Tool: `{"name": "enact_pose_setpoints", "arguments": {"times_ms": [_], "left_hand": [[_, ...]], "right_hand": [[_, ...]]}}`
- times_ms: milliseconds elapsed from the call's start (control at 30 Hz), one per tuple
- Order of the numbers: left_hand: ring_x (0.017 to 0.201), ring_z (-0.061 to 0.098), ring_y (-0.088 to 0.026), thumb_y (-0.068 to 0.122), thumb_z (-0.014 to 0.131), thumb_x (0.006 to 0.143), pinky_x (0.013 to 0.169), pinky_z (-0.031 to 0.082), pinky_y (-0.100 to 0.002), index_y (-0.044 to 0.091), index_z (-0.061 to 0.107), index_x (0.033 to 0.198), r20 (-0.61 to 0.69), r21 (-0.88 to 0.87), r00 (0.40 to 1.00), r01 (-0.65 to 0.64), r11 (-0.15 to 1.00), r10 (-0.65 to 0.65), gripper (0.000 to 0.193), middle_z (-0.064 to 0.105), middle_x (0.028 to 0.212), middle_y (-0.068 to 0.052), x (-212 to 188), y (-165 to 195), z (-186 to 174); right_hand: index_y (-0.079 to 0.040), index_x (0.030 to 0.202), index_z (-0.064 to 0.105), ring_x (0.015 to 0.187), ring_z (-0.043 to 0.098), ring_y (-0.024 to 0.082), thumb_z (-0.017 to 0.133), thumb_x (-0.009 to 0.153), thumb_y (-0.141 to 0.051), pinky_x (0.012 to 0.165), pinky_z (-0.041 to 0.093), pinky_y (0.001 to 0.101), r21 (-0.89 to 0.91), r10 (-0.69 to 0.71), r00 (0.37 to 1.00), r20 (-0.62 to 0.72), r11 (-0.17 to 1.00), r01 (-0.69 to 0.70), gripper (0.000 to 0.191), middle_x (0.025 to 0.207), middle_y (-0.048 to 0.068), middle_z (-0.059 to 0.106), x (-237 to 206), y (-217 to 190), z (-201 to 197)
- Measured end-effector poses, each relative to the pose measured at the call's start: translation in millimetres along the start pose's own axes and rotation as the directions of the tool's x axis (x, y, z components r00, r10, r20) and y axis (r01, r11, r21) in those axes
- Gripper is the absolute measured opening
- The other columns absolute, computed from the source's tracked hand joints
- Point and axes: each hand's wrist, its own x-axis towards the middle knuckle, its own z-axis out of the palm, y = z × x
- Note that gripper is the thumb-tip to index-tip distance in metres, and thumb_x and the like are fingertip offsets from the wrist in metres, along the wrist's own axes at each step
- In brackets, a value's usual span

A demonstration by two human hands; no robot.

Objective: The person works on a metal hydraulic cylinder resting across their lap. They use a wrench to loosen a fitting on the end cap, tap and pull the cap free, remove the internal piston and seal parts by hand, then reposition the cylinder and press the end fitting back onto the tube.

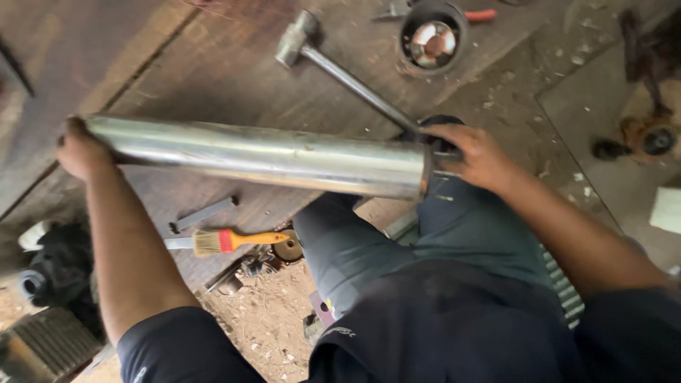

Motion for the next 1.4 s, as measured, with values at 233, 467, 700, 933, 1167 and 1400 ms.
{"name": "enact_pose_setpoints", "arguments": {"times_ms": [233, 467, 700, 933, 1167, 1400], "left_hand": [[0.083, 0.072, -0.025, 0.044, 0.076, 0.084, 0.081, 0.056, -0.040, -0.001, 0.079, 0.098, -0.010, 0.105, 0.999, -0.052, 0.993, 0.054, 0.047, 0.081, 0.093, -0.015, -1, -2, -5], [0.089, 0.071, -0.034, 0.055, 0.084, 0.078, 0.086, 0.053, -0.045, -0.004, 0.075, 0.101, -0.103, 0.345, 0.993, -0.021, 0.938, 0.060, 0.064, 0.075, 0.100, -0.022, 6, 4, 3], [0.091, 0.070, -0.038, 0.049, 0.076, 0.082, 0.088, 0.051, -0.046, -0.002, 0.078, 0.096, -0.021, 0.436, 0.993, -0.096, 0.895, 0.117, 0.053, 0.074, 0.093, -0.025, -1, 14, 12], [0.094, 0.072, -0.035, 0.048, 0.074, 0.083, 0.088, 0.051, -0.044, 0.003, 0.077, 0.107, 0.019, 0.341, 0.996, -0.089, 0.936, 0.087, 0.051, 0.075, 0.103, -0.022, -5, 15, 13], [0.099, 0.070, -0.035, 0.050, 0.070, 0.086, 0.091, 0.049, -0.045, 0.003, 0.077, 0.106, 0.042, 0.340, 0.994, -0.113, 0.934, 0.104, 0.052, 0.075, 0.105, -0.020, -7, 14, 11], [0.090, 0.071, -0.036, 0.046, 0.066, 0.082, 0.086, 0.051, -0.048, 0.000, 0.078, 0.092, -0.055, 0.358, 0.993, -0.076, 0.931, 0.103, 0.049, 0.076, 0.094, -0.023, -9, 16, 12]], "right_hand": [[-0.008, 0.139, 0.059, 0.126, 0.064, 0.037, 0.084, 0.067, -0.013, 0.106, 0.050, 0.0465, 0.087, 0.021, 1.000, -0.022, 0.996, -0.019, 0.077, 0.137, 0.015, 0.065, -13, -17, 3], [-0.009, 0.148, 0.052, 0.127, 0.061, 0.025, 0.078, 0.078, -0.010, 0.107, 0.049, 0.0394, 0.489, 0.217, 0.935, 0.280, 0.807, -0.333, 0.075, 0.141, 0.012, 0.062, -19, 0, -18], [-0.008, 0.151, 0.049, 0.137, 0.055, 0.027, 0.072, 0.084, -0.006, 0.115, 0.044, 0.0407, 0.452, 0.191, 0.937, 0.292, 0.836, -0.311, 0.071, 0.152, 0.012, 0.055, -32, 13, -18], [-0.005, 0.145, 0.054, 0.132, 0.060, 0.027, 0.076, 0.081, -0.009, 0.111, 0.047, 0.0404, 0.418, 0.177, 0.975, 0.133, 0.882, -0.218, 0.068, 0.141, 0.013, 0.063, -45, 28, 8], [-0.004, 0.128, 0.064, 0.114, 0.071, 0.024, 0.078, 0.073, -0.003, 0.100, 0.056, 0.0373, 0.363, 0.130, 0.991, -0.008, 0.924, -0.118, 0.057, 0.123, 0.013, 0.072, -33, 35, 23], [-0.006, 0.136, 0.064, 0.115, 0.072, 0.023, 0.076, 0.067, -0.001, 0.101, 0.056, 0.0371, 0.364, 0.169, 0.967, 0.190, 0.903, -0.229, 0.070, 0.127, 0.011, 0.073, -31, 36, 6]]}}
